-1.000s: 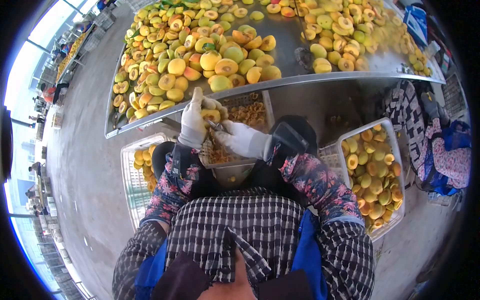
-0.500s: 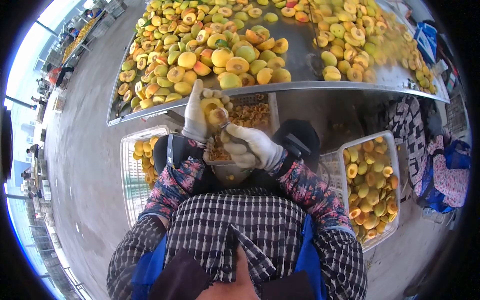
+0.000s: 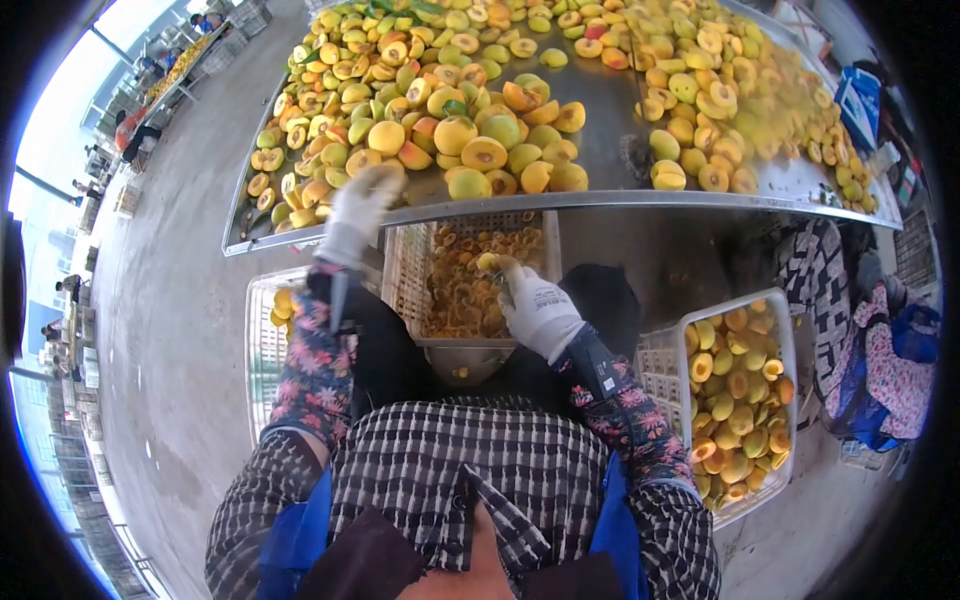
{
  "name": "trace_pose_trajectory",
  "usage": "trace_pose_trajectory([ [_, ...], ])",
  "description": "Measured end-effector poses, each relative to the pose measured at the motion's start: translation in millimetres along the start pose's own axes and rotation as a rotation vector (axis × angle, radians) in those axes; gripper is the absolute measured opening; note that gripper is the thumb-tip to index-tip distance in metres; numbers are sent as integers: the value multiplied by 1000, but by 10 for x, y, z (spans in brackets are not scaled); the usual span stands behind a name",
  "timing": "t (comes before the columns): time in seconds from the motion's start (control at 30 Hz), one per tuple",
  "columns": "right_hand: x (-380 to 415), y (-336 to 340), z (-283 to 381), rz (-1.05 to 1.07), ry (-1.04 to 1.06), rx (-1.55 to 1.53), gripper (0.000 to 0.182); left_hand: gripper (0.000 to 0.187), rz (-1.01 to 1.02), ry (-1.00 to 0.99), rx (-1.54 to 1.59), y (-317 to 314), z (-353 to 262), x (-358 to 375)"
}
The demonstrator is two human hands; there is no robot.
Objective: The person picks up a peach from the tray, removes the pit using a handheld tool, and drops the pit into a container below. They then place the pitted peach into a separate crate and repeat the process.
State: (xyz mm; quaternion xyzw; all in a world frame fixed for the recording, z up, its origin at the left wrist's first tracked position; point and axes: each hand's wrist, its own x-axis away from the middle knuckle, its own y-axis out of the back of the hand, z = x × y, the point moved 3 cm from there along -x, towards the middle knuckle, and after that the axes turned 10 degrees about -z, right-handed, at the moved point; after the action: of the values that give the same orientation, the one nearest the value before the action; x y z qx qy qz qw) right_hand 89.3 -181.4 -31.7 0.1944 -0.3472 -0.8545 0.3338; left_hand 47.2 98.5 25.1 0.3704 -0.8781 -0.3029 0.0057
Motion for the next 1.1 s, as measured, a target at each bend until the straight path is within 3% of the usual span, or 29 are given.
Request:
trace_pose_trajectory([
  [0.03, -2, -9, 0, -3, -7, 20, 42, 42, 110, 44, -26, -212, -252, 49],
  [0.1, -13, -22, 1, 41, -45, 114, 41, 55, 108, -163, -350, -631, -339, 26],
  [0.17, -9, -31, -19, 60, -33, 187, 43, 66, 120, -80, -525, -855, -559, 102],
  [0.3, 30, -26, -21, -36, 34, 106, 49, 68, 21, -69, -383, -1029, -371, 20],
  [0.33, 36, -11, -11, -78, 37, 40, 50, 56, -75, -115, -339, -1044, -233, -16],
  [0.43, 23, 51, -3, -207, 94, -199, 50, 41, 91, 269, 813, -883, 9, -107],
  [0.47, 4, 146, 118, -185, 51, -229, 48, 33, 113, 525, 1249, -689, -263, 62],
  [0.57, -104, 221, 319, -220, 113, -398, 44, 39, 172, 710, 1483, -458, -468, 324],
  [0.6, -133, 292, 456, -177, 47, -414, 39, 45, 191, 670, 1425, -454, -388, 344],
  [0.7, -240, 278, 627, -271, 224, -263, 36, 48, 143, 595, 1412, -520, -285, 464],
  [0.73, -269, 266, 678, -318, 279, -199, 36, 52, 227, 575, 1429, -535, -253, 482],
  [0.83, -315, 179, 746, -353, 298, -97, 38, 53, 131, 585, 1297, -512, -333, 583],
  [0.87, -321, 154, 759, -313, 287, -43, 39, 56, 54, 653, 1242, -494, -384, 599],
  [1.1, -367, 151, 712, -88, 172, 97, 31, 57, 2, 506, 1007, -446, -548, 713],
])
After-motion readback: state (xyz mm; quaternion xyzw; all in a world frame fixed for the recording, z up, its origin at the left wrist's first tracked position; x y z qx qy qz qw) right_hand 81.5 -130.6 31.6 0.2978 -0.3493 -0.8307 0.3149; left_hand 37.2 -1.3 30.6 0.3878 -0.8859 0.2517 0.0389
